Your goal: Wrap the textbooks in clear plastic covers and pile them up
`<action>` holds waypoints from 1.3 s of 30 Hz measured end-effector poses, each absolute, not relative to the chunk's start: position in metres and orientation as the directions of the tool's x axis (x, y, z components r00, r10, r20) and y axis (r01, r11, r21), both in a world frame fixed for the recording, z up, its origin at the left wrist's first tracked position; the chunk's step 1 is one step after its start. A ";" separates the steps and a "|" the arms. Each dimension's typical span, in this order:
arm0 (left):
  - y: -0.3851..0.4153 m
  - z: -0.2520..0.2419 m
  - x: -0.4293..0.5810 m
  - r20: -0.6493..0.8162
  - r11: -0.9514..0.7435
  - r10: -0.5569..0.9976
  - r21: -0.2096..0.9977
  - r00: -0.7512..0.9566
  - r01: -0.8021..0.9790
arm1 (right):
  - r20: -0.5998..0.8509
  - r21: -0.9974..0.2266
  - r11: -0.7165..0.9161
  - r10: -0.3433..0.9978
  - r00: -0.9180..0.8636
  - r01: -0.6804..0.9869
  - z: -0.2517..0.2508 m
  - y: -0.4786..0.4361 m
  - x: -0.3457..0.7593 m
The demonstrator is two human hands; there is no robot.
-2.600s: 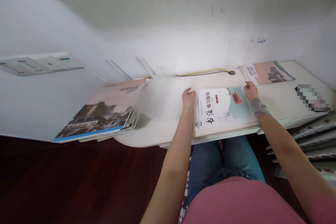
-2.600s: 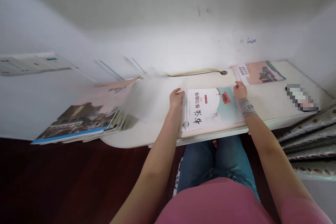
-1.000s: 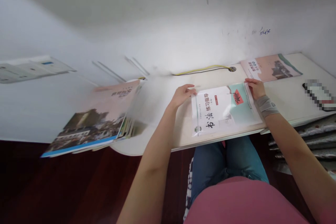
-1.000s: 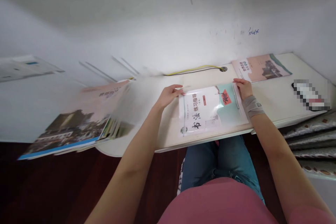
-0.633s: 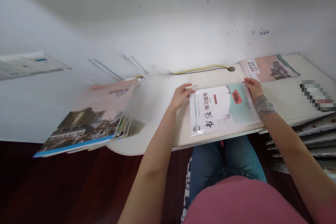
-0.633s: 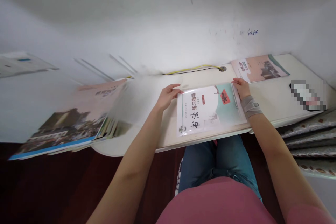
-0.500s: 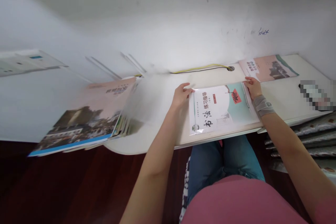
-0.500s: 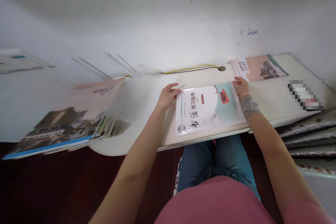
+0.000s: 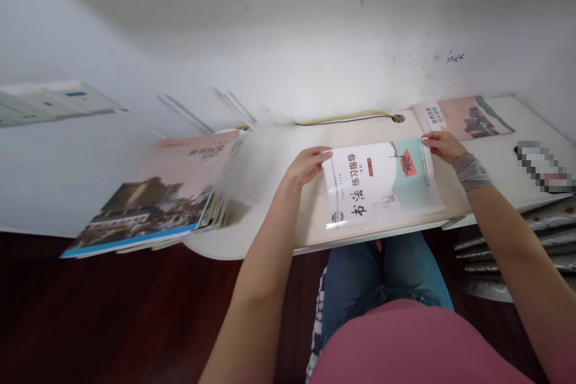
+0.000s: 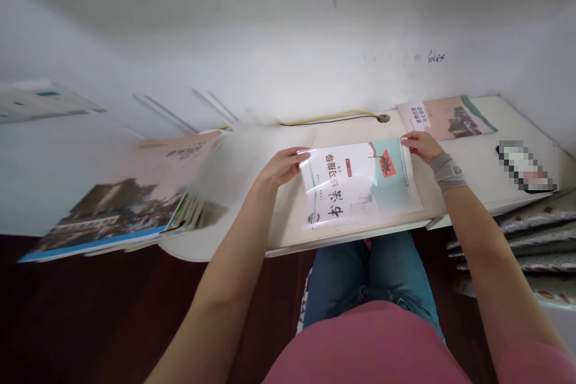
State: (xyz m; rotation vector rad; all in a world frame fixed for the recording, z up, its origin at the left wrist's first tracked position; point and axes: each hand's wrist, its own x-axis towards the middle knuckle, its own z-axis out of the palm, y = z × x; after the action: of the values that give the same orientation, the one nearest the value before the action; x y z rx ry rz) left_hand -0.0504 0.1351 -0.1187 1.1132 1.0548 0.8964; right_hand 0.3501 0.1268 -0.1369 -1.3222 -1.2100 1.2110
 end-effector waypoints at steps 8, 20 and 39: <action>0.138 -0.125 -0.049 -0.176 0.169 0.973 0.984 0.149 0.064 | -0.110 -0.986 -0.112 0.994 0.020 0.127 -0.128 0.125 0.346; 0.147 -0.147 -0.034 -0.217 0.239 0.971 0.907 -0.102 0.346 | -0.027 -0.804 -0.147 0.977 0.211 0.576 -0.149 0.137 0.333; 0.107 -0.149 0.087 -0.054 -0.405 0.904 0.207 0.423 0.891 | -0.034 -0.419 -0.176 0.983 0.179 0.891 -0.148 0.144 0.329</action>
State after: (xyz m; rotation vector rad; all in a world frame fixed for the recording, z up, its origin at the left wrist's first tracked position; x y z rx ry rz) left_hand 0.0870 0.1070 -0.1486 2.4720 1.5823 0.0988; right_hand 0.3292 0.1437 -0.1483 -2.1556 -1.7857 0.4301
